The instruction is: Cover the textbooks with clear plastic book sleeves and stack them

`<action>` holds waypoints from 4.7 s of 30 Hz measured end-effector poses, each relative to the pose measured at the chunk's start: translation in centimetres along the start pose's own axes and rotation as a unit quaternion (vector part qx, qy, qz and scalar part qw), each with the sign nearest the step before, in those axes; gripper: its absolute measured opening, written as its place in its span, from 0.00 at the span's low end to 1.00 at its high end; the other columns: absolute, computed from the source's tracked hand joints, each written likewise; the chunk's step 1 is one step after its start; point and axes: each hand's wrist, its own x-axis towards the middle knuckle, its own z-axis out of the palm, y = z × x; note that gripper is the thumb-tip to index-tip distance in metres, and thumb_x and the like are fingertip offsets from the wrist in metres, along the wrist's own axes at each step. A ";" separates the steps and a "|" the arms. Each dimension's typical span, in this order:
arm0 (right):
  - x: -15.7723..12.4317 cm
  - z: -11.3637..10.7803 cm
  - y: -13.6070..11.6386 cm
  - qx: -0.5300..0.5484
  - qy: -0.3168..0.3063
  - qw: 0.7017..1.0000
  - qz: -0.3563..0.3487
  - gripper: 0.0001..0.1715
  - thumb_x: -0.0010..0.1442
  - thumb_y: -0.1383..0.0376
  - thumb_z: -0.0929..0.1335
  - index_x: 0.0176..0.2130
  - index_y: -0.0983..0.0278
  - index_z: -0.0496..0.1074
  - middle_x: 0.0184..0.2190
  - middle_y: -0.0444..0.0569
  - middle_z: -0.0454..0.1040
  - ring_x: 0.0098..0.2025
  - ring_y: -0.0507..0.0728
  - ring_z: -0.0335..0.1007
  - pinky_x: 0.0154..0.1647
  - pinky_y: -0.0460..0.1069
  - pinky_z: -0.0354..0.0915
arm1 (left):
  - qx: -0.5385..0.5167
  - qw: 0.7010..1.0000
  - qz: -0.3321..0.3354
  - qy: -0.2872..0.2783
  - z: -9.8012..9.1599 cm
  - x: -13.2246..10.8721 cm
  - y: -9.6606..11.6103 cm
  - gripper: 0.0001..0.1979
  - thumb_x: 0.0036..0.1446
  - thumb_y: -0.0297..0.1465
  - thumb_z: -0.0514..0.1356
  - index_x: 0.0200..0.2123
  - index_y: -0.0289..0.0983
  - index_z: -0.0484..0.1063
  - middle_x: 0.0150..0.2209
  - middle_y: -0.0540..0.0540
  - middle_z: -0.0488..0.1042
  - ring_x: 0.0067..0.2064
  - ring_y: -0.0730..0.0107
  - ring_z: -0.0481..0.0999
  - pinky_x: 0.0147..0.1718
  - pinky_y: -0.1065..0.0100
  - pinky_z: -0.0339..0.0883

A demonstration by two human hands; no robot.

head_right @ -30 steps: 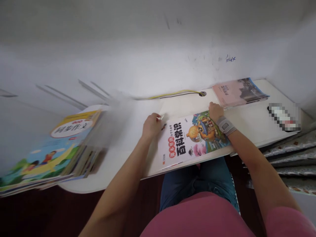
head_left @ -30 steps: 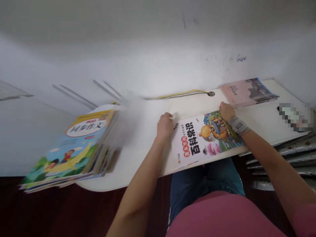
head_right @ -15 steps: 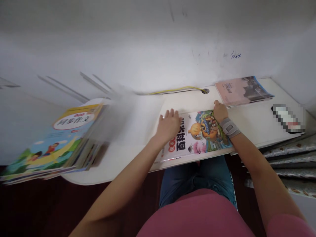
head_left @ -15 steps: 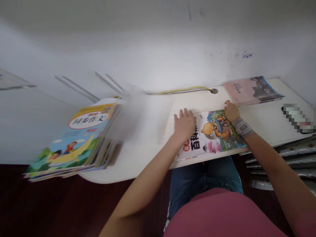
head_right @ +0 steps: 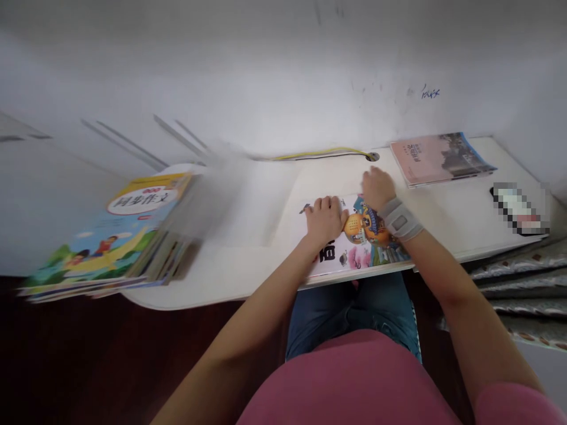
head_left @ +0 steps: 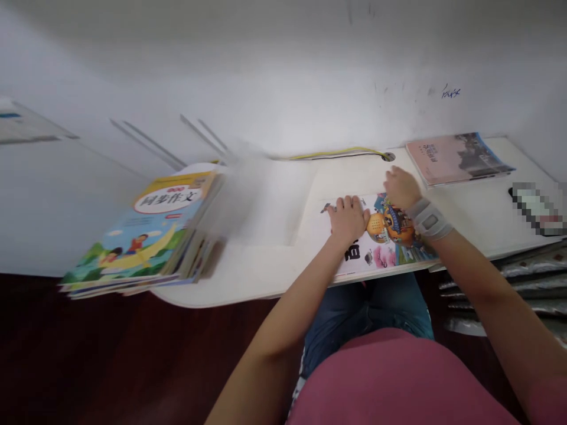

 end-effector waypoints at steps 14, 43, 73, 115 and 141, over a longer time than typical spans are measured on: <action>-4.0 2.4 -0.8 0.017 -0.047 0.998 0.027 0.30 0.67 0.54 0.55 0.62 0.64 0.60 0.64 0.61 0.58 0.65 0.67 0.51 0.60 0.62 0.50 | -0.034 0.996 -0.086 0.010 0.6 -0.2 -3.6 0.29 0.65 0.39 0.38 0.65 0.32 0.55 0.67 0.33 0.52 0.68 0.45 0.48 0.61 0.41 0.44; -2.8 3.1 0.5 0.059 -0.027 0.996 -0.055 0.28 0.67 0.57 0.57 0.61 0.66 0.62 0.63 0.57 0.61 0.64 0.63 0.55 0.61 0.57 0.52 | -0.033 0.999 0.023 0.003 -0.1 0.4 -8.0 0.24 0.66 0.37 0.41 0.61 0.40 0.61 0.63 0.42 0.63 0.62 0.58 0.60 0.58 0.55 0.55; -1.4 2.6 1.3 0.077 -0.002 0.996 -0.034 0.22 0.65 0.60 0.59 0.53 0.67 0.69 0.49 0.57 0.71 0.50 0.62 0.63 0.52 0.54 0.55 | -0.607 0.771 -0.195 0.010 -1.5 3.1 -12.6 0.34 0.50 0.34 0.61 0.61 0.36 0.57 0.35 0.46 0.75 0.32 0.69 0.76 0.35 0.64 0.72; -1.1 1.0 6.4 0.164 -0.022 0.962 0.218 0.22 0.64 0.59 0.57 0.25 0.65 0.69 0.29 0.55 0.75 0.34 0.58 0.69 0.36 0.50 0.60 | -0.247 0.946 -0.208 -0.035 -2.6 4.7 -12.5 0.15 0.48 0.41 0.60 0.37 0.38 0.74 0.34 0.42 0.79 0.39 0.57 0.76 0.36 0.62 0.66; -3.3 3.3 3.3 0.007 -0.002 1.000 -0.030 0.26 0.67 0.60 0.55 0.57 0.71 0.65 0.56 0.63 0.67 0.58 0.65 0.61 0.58 0.58 0.56 | -0.113 0.993 -0.035 -0.012 -1.1 5.4 -9.8 0.18 0.59 0.44 0.53 0.32 0.35 0.72 0.40 0.32 0.74 0.50 0.44 0.69 0.48 0.53 0.58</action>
